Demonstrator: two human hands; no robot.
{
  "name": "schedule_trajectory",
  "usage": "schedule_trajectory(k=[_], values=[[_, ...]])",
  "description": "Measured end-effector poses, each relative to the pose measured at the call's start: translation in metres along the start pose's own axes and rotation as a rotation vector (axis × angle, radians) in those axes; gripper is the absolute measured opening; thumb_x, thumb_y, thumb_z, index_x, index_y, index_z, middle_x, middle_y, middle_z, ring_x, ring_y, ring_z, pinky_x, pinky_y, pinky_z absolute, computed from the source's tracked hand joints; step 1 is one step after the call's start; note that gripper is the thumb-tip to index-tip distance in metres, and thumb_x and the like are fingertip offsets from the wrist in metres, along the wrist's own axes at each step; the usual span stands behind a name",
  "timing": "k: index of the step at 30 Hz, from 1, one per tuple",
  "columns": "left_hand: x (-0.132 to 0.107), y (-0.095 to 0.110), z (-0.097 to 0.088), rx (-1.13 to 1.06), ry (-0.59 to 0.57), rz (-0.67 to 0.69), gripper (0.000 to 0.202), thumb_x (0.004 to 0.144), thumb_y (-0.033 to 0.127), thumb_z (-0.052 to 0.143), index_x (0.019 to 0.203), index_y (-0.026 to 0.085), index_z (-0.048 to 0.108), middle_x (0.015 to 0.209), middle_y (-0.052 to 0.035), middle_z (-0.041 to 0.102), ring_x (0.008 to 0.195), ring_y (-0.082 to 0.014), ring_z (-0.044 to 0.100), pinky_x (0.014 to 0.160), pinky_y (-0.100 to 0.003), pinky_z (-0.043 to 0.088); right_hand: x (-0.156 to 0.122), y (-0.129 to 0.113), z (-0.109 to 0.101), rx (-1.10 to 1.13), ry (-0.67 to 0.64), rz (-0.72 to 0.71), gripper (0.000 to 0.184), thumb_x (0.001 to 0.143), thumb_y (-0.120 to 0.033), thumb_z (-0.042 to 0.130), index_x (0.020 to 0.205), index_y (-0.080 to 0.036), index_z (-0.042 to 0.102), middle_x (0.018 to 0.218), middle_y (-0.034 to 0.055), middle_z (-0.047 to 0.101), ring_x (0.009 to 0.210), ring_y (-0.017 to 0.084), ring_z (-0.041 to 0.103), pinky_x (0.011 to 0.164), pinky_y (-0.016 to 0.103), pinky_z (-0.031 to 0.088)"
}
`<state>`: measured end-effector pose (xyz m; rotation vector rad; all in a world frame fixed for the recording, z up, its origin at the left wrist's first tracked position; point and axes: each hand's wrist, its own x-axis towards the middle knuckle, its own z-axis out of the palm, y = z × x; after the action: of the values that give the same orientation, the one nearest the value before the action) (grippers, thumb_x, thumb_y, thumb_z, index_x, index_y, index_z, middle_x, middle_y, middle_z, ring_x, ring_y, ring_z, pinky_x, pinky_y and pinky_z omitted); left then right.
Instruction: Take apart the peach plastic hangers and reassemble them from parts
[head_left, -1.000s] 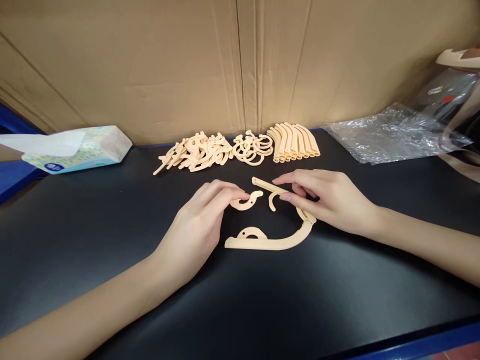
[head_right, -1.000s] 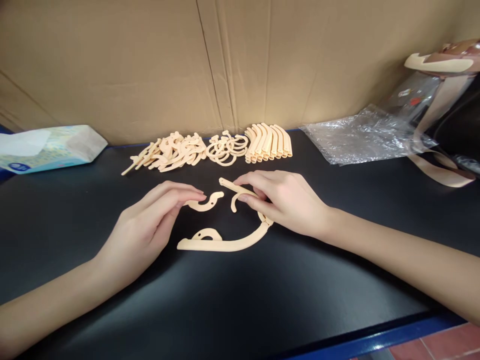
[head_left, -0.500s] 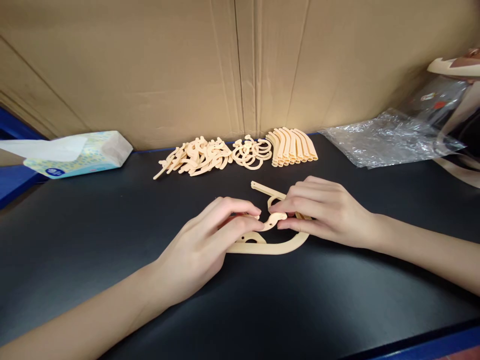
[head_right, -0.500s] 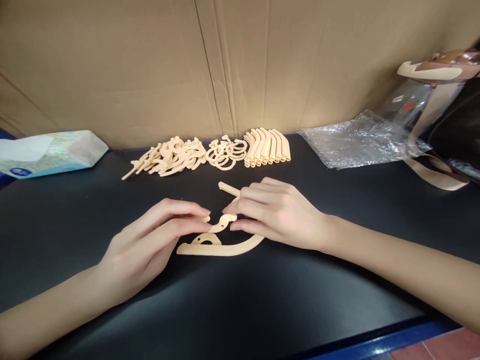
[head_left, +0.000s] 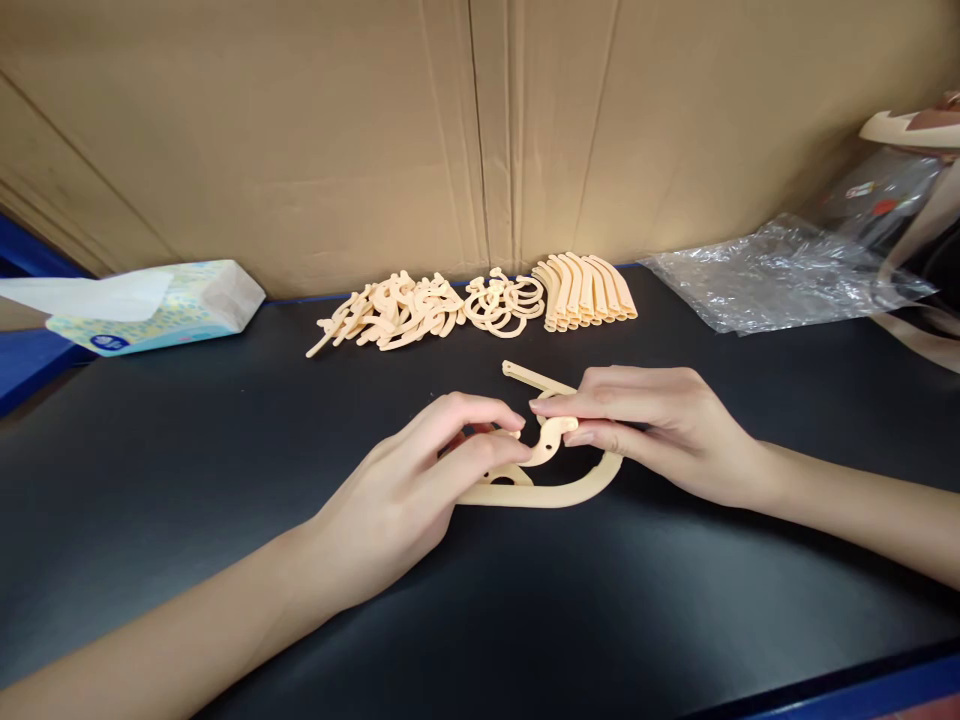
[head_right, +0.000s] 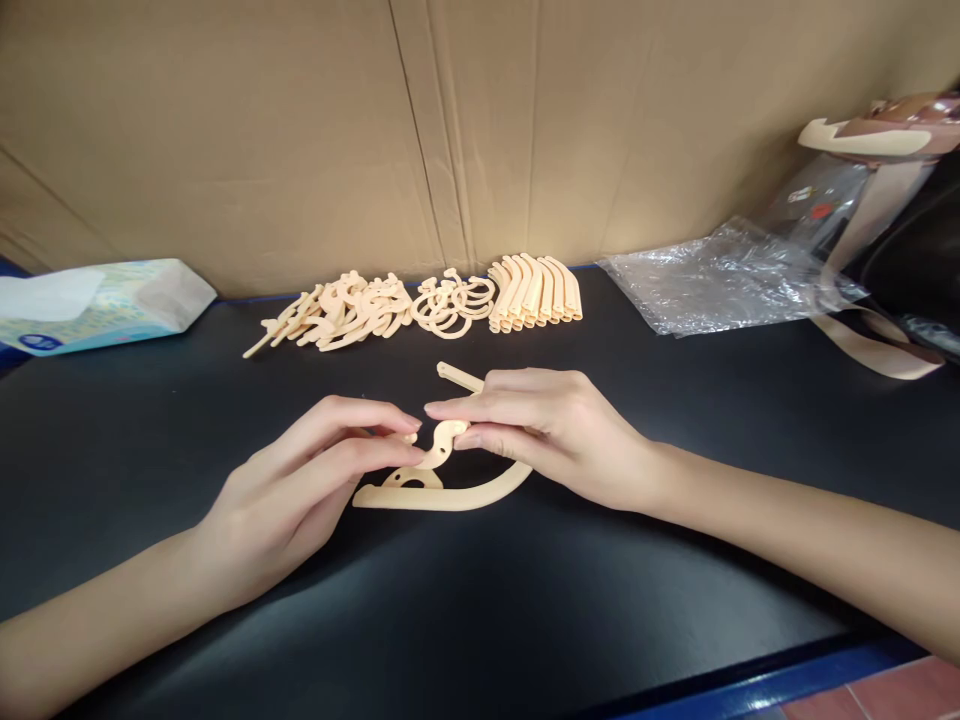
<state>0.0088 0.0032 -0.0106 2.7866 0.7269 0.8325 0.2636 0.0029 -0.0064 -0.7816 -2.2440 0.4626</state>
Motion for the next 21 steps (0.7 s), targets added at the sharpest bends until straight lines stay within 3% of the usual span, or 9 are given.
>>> schedule_trajectory(k=[6, 12, 16, 21], values=[[0.000, -0.002, 0.002, -0.006, -0.018, 0.037, 0.053, 0.088, -0.009, 0.039, 0.126, 0.023, 0.054, 0.125, -0.0040, 0.053, 0.093, -0.0098, 0.058, 0.074, -0.019, 0.047, 0.001, -0.001, 0.000, 0.346, 0.022, 0.314, 0.023, 0.093, -0.025, 0.061, 0.113, -0.023, 0.073, 0.078, -0.0013, 0.064, 0.065, 0.008, 0.056, 0.057, 0.020, 0.045], [0.003, -0.004, 0.003, -0.004, 0.006, 0.041, 0.038, 0.091, -0.003, 0.048, 0.124, 0.016, 0.056, 0.127, -0.0085, 0.055, 0.087, -0.0091, 0.058, 0.075, -0.020, 0.048, 0.005, 0.012, -0.001, 0.620, 0.120, 0.502, 0.021, 0.092, -0.036, 0.063, 0.103, -0.022, 0.075, 0.068, -0.0029, 0.059, 0.062, 0.008, 0.052, 0.057, 0.019, 0.043], [0.005, -0.003, 0.002, -0.040, -0.020, 0.097, 0.026, 0.090, 0.003, 0.056, 0.113, 0.014, 0.060, 0.115, -0.0089, 0.061, 0.092, -0.0140, 0.057, 0.079, -0.025, 0.048, 0.008, 0.023, -0.001, 0.763, 0.234, 0.586, 0.020, 0.093, -0.033, 0.062, 0.094, -0.018, 0.073, 0.067, -0.0024, 0.055, 0.062, 0.008, 0.049, 0.058, 0.020, 0.041], [0.006, 0.001, 0.001, -0.020, -0.097, 0.165, 0.015, 0.088, 0.012, 0.061, 0.103, 0.016, 0.063, 0.092, -0.0048, 0.065, 0.072, -0.0139, 0.053, 0.062, -0.027, 0.043, 0.010, 0.026, -0.002, 0.821, 0.296, 0.628, 0.024, 0.096, -0.023, 0.049, 0.079, -0.016, 0.063, 0.067, -0.0011, 0.054, 0.059, 0.009, 0.047, 0.056, 0.021, 0.040]])
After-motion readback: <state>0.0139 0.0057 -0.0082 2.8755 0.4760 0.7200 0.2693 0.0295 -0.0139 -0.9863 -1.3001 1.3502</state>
